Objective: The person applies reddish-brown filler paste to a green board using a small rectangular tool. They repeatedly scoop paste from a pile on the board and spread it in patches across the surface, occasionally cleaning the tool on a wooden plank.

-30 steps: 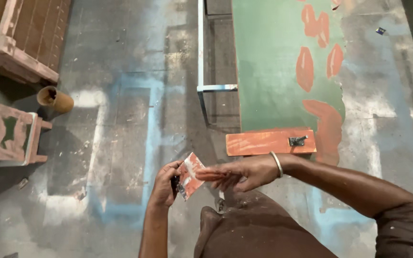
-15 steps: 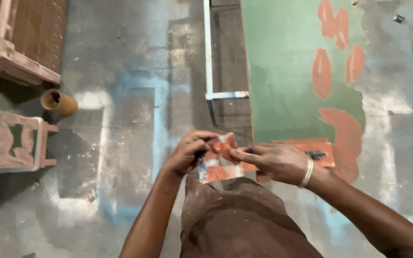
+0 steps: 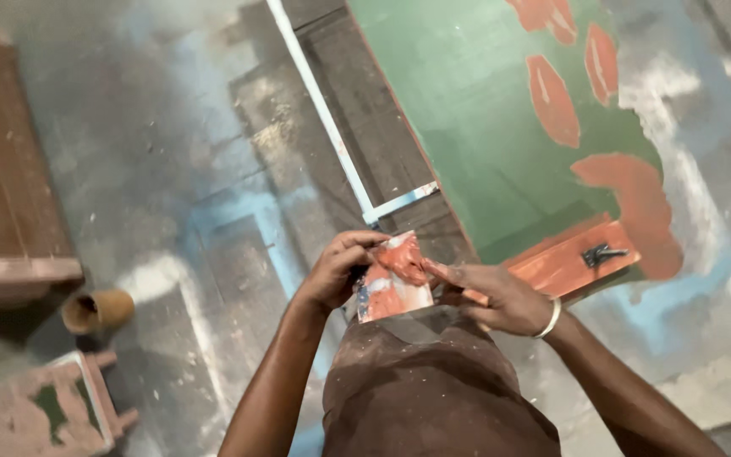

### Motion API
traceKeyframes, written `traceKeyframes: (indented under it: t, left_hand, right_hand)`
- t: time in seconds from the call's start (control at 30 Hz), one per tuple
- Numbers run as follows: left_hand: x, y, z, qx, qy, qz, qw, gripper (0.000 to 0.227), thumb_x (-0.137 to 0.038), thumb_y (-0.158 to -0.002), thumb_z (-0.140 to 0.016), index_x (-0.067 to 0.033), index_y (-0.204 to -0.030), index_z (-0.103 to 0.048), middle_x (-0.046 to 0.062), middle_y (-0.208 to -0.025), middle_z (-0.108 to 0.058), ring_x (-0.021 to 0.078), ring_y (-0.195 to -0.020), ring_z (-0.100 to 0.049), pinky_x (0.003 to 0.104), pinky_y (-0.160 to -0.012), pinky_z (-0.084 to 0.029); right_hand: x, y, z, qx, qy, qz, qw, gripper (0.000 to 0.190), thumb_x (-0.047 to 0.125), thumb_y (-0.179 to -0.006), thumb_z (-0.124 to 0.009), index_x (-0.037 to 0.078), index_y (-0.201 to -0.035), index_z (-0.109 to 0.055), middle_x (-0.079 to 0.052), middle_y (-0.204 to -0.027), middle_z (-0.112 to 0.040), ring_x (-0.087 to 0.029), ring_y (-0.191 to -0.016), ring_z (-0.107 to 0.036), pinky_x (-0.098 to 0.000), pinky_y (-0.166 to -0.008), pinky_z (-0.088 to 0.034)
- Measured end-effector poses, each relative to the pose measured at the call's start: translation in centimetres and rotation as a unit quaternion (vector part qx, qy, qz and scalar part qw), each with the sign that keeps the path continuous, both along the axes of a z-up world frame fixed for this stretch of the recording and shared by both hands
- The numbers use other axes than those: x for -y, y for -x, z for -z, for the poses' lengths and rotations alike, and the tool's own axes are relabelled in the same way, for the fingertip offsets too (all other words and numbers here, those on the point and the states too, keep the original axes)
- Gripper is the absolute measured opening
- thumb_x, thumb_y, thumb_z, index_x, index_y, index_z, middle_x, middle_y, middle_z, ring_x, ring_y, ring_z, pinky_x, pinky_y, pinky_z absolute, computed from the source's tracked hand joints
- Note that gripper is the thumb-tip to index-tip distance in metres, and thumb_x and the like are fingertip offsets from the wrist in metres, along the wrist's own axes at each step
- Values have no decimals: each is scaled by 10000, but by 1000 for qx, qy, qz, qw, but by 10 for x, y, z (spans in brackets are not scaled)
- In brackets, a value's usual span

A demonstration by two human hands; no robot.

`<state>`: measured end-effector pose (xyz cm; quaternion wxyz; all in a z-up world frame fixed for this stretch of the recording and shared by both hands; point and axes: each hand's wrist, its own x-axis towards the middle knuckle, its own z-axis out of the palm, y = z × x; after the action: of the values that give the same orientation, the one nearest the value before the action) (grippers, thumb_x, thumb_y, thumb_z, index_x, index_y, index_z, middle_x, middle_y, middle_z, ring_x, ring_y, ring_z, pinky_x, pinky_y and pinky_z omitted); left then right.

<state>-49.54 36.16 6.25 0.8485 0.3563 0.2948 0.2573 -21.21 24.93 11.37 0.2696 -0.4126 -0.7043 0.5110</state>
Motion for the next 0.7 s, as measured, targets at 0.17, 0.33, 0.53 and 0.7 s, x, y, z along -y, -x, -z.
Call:
traceKeyframes:
  t: [0.17,0.33,0.53,0.7]
  left_hand:
    - [-50,34,29,11,5,111,994,337,-14,-926,-561,77,-1211,-717,13,-852,-660,55,-674,-551,208,-581,-459]
    - [-115,30,28,11,64,100,993,366,9,-835,-549,76,-1166,-691,40,-938,-718,86,-731,-602,226,-642,-494]
    - [-129,-40,48,-56,102,91,989,310,-121,-924,-632,-20,-1217,-630,-9,-836,-606,84,-702,-593,278,-655,-563]
    - [-94,-107,91,-54,141,177,973,293,-193,-974,-658,-4,-1185,-585,88,-968,-664,189,-843,-683,315,-750,-587]
  right_hand:
    - [-33,70,0,-40,-60,104,992,898,4,-905,-630,232,-1653,-189,-152,-1484,-542,-293,-1259,-656,-383,-1018,-569]
    - [-38,101,15,186,118,180,959,904,196,-945,-677,275,-1687,-166,-53,-1220,-670,-248,-1046,-711,-366,-935,-575]
    - [-22,98,93,192,-150,423,872,734,243,-950,-659,-160,-1490,-368,-353,-1386,-498,-438,-1235,-510,-515,-986,-471]
    - [-66,109,188,-330,88,688,640,299,244,-1115,-555,-44,-1188,-583,-103,-983,-594,-198,-921,-590,-347,-790,-495]
